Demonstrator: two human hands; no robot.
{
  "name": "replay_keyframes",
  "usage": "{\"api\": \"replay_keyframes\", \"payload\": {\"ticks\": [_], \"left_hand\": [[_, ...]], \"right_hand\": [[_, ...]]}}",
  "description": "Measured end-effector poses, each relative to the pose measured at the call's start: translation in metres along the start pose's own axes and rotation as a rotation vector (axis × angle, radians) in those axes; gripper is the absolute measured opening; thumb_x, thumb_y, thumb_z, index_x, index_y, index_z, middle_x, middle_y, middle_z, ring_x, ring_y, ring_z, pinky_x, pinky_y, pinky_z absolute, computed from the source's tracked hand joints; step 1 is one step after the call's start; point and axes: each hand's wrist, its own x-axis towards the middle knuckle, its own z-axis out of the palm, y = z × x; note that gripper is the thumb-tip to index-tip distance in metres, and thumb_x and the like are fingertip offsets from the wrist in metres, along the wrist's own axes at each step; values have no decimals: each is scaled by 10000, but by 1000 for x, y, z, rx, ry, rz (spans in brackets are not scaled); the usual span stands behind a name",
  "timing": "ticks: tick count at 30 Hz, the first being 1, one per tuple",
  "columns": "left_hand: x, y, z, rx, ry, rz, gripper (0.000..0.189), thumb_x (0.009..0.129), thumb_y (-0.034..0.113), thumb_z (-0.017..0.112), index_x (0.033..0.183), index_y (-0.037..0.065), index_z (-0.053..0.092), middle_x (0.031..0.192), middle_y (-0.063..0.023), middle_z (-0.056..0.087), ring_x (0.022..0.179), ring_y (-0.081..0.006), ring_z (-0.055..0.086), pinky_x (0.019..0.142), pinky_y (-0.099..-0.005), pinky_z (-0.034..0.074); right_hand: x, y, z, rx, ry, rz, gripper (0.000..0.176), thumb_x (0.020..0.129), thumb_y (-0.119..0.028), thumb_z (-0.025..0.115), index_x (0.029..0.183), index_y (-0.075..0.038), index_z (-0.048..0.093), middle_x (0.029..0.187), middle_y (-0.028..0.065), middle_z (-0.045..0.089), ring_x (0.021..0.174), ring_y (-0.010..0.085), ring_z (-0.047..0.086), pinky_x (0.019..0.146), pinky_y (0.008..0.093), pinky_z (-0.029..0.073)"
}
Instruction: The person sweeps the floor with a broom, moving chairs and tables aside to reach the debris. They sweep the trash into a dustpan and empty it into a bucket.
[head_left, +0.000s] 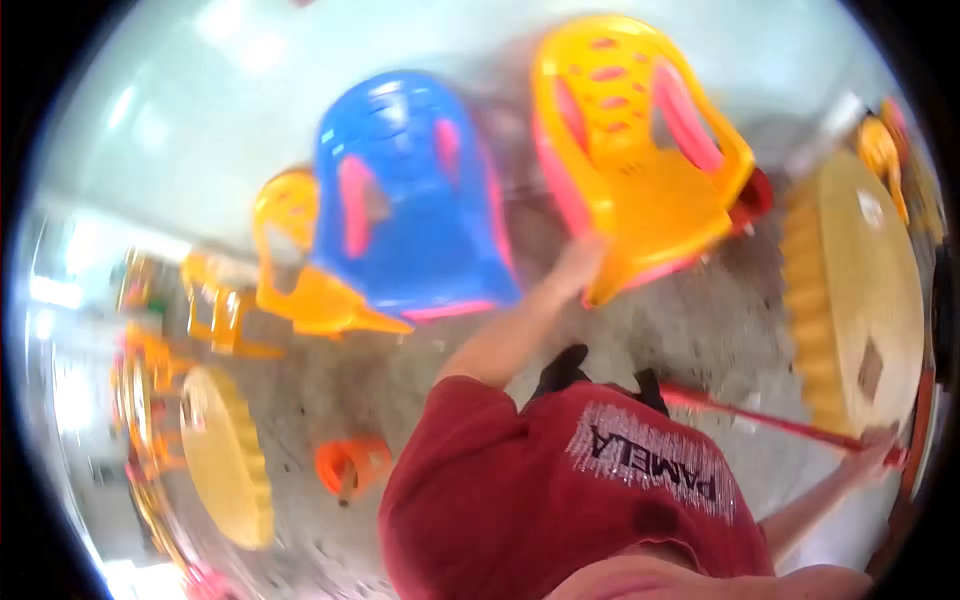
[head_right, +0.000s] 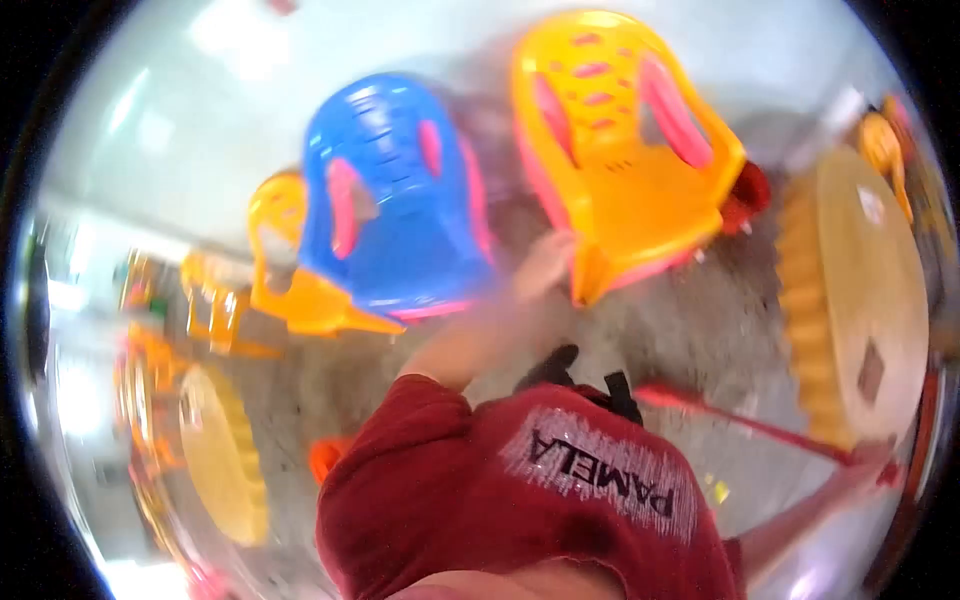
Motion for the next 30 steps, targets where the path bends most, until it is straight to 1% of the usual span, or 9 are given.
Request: {"api": "replay_keyframes", "payload": {"ticks": [1,2,4,6,11,19,22,27,30], "left_hand": [[29,-14,-1,-142,195,2,236,909,250,541,922,22,601,791,-53,624,700,-201,582,638,-366,473],[71,-61,-4,-247,181,-92,215,862,185,625,1002,26,587,927,-76,625,751,-185,600,644,-311,501],[119,-96,1,-212,384,219,352,832,185,678,1107,3,553,1049,-118,607,803,-202,617,669,-282,530],[132,-70,0,-521,398,33,523,786,111,735,1233,-12,494,1119,-113,598,946,-233,614,855,-364,501],[191,-70,-4,-680,388,-447,557,774,139,758,1232,-34,493,1141,-140,580,971,-289,611,826,-429,525],[154,-76,-8,-724,406,-494,532,770,123,742,1226,-16,506,1136,-140,572,970,-331,601,786,-508,533],[132,-71,-26,-745,345,-477,424,761,137,724,1120,-29,574,1035,-139,590,868,-323,603,678,-486,549],[73,-67,-76,-526,259,-325,483,828,188,648,1262,29,509,1196,-133,555,1054,-339,563,851,-511,506],[21,-17,-86,-602,211,-421,530,858,222,625,1323,29,459,1287,-143,518,1115,-346,544,933,-512,466]], "right_hand": [[-12,-14,-1,69,-72,60,271,883,-105,638,702,-109,436,578,-28,377,511,88,368,453,258,287],[-30,-32,24,0,96,89,338,892,-95,621,642,-122,396,559,-32,355,497,88,339,452,258,261],[-33,-24,6,55,22,9,381,908,-79,589,615,-135,351,530,-35,328,473,83,300,441,262,242],[-42,-29,0,69,28,33,385,913,-75,575,612,-139,344,518,-37,312,467,76,301,434,262,238],[-75,-41,8,112,-10,4,345,921,-72,532,625,-122,364,538,-36,313,469,77,285,448,251,240],[-82,-51,6,118,-113,14,309,894,-40,496,629,-111,354,546,-22,318,480,86,308,483,264,264],[-82,-59,-15,106,-105,-26,301,906,-58,497,635,-109,375,547,-21,325,484,88,315,488,275,268],[-75,-61,-74,151,-55,-25,318,926,-103,523,633,-103,399,529,-23,321,468,100,309,500,284,271],[-64,-62,-103,158,-70,-10,325,935,-109,508,632,-99,391,545,-20,335,486,105,319,509,287,275]]}}
